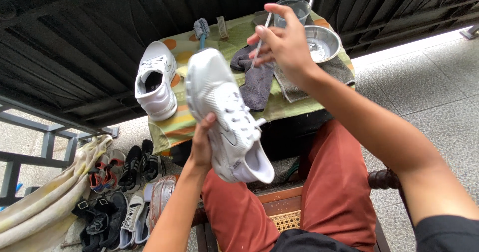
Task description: The person scrubs a white sneaker with a small brush, repeatedly dipping the brush into a bowl of soapy water. They clean the upper, sides, and heel of the shoe while seated at a table with cleaning supplies.
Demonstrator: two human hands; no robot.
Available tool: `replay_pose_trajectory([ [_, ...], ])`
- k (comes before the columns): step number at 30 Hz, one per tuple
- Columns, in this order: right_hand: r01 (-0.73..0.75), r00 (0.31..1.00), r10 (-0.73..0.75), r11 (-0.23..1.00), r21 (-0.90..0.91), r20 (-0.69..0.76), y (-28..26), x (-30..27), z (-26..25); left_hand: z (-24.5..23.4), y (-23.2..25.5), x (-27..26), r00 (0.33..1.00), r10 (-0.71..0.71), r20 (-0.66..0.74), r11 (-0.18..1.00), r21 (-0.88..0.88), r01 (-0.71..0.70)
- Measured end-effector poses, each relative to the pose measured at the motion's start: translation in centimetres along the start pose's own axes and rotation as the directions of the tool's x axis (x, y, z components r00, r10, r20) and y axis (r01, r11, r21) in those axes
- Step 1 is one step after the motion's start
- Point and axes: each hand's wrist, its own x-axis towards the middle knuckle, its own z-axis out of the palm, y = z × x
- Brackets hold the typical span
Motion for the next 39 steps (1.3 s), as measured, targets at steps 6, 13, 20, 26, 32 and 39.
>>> replay_pose_trajectory([
  [6,-0.257,0.958,0.282,0.791,-0.555,-0.042,13.3,14.6,-0.9,-1.6,3.1,0.6,0.933,0.211,-0.291,0.976,0.111,-0.186],
  [13,-0.108,0.968,0.250,0.493,-0.863,0.021,19.4,18.7,3.2,-1.3,5.1,1.5,0.795,0.260,-0.547,0.964,0.197,-0.180],
  [20,0.214,0.918,0.272,0.274,-0.938,0.289,19.7,12.5,8.0,-0.5,4.7,1.4,0.826,0.283,-0.487,0.946,0.285,-0.156],
  [26,-0.197,0.899,0.426,0.604,-0.772,0.104,18.8,13.6,7.9,0.3,4.1,0.8,0.805,0.375,-0.460,0.890,0.423,-0.173],
  [32,-0.452,0.876,0.482,0.840,-0.300,0.030,5.8,10.0,0.5,1.1,4.1,0.0,0.871,0.025,-0.490,0.999,-0.024,-0.043],
  [39,-0.299,0.794,0.592,0.176,-0.938,-0.142,1.1,6.5,-13.4,2.4,3.7,0.3,0.912,-0.019,-0.410,0.981,-0.186,-0.064],
])
